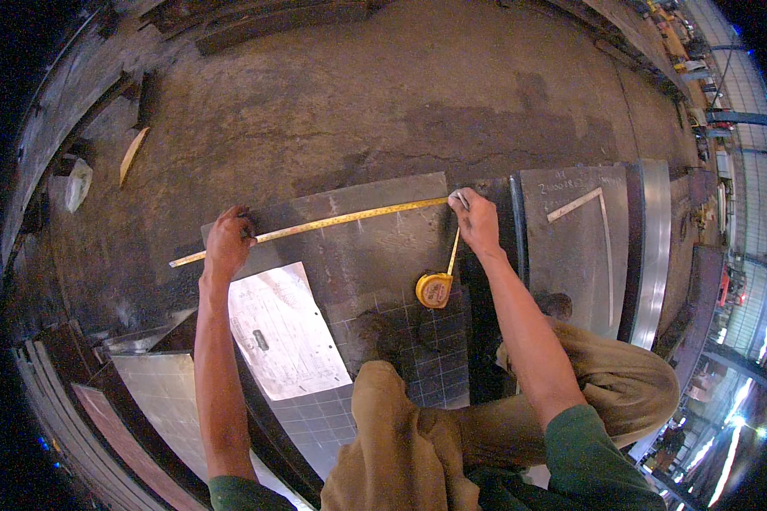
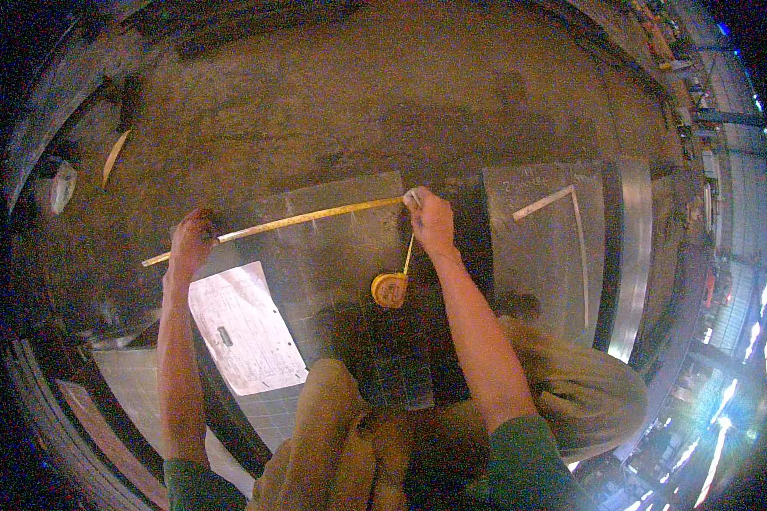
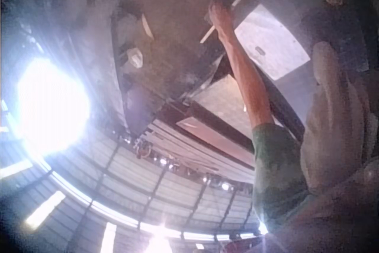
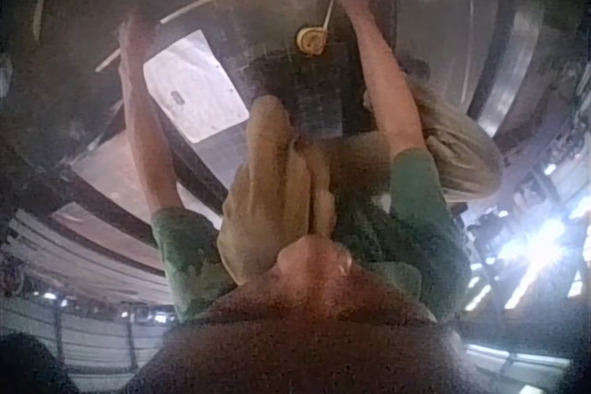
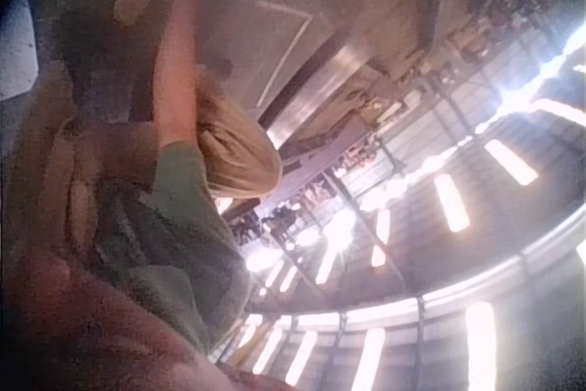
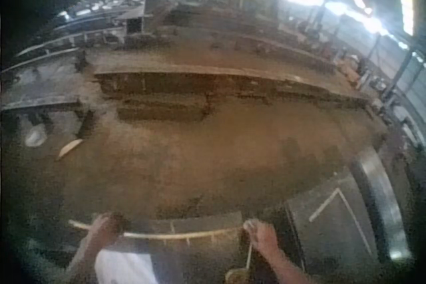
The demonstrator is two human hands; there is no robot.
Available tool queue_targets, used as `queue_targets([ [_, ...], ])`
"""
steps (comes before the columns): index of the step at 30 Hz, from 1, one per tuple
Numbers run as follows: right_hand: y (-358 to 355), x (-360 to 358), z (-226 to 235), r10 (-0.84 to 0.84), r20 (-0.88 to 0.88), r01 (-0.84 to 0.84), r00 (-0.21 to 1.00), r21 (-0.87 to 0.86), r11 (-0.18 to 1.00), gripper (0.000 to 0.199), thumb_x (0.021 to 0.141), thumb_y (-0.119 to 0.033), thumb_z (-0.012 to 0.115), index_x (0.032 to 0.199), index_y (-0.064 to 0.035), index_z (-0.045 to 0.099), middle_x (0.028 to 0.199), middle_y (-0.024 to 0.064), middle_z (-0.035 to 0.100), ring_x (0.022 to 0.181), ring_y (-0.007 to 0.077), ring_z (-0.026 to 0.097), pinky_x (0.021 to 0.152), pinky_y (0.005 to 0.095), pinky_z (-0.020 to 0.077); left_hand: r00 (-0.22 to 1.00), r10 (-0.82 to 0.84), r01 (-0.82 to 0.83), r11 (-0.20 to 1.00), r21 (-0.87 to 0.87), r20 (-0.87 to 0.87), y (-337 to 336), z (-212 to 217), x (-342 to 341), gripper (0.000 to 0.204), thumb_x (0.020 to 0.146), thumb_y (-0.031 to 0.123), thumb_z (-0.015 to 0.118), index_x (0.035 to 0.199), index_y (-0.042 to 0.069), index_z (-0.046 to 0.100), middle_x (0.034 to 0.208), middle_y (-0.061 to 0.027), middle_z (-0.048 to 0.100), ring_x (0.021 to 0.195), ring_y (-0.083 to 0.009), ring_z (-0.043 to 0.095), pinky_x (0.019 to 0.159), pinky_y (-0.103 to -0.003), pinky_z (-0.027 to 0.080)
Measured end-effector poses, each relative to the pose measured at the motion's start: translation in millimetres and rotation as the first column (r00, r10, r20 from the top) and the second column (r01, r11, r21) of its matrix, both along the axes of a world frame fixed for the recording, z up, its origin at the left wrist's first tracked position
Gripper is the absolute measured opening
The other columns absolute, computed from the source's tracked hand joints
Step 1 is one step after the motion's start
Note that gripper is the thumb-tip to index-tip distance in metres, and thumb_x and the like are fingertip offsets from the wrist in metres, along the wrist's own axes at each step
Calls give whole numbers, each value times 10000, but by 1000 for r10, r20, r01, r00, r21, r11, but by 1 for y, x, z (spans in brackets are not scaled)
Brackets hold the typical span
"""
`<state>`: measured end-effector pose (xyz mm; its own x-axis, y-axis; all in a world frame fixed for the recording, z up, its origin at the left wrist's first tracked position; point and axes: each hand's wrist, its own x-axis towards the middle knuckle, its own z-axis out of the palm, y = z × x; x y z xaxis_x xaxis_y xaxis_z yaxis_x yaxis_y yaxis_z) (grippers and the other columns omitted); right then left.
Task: The person measures a large metal sheet using a tape measure and marks it with a white marker. They repeatedly extend the tape measure, align it along the sheet, and make marks at measured intervals. A paper document is visible on the sheet but not handled.
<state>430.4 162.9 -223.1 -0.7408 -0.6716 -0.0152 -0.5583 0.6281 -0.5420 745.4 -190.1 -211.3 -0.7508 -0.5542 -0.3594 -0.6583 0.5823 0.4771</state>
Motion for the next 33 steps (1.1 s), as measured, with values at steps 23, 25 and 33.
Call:
queue_targets([
  [23,-1,3,-1,85,9,-84,996,-51,995,119,944,-93,583,1015,0,610,917,232,663,870,429,644,725,442,511,999,-1,0,1000,-29,-50,-1,-6,10,164,671,-9,772,822,-2,709,1270,-160,621,1178,-373,566,983,-428,464],
  [25,-1,3,0,87,9,-86,996,-52,995,120,945,-93,582,1014,2,607,926,234,661,886,433,641,733,443,509,998,-5,3,1000,-31,-56,-1,-6,10,166,668,-9,769,822,0,708,1262,-160,625,1175,-374,567,984,-428,463],
  [33,-1,2,2,93,-8,-93,996,-44,995,141,949,-116,581,1003,13,597,915,240,653,891,446,632,732,446,504,997,16,-18,1000,-26,-70,-2,-12,12,178,653,-6,768,822,16,716,1277,-156,621,1181,-372,569,987,-424,466],
])
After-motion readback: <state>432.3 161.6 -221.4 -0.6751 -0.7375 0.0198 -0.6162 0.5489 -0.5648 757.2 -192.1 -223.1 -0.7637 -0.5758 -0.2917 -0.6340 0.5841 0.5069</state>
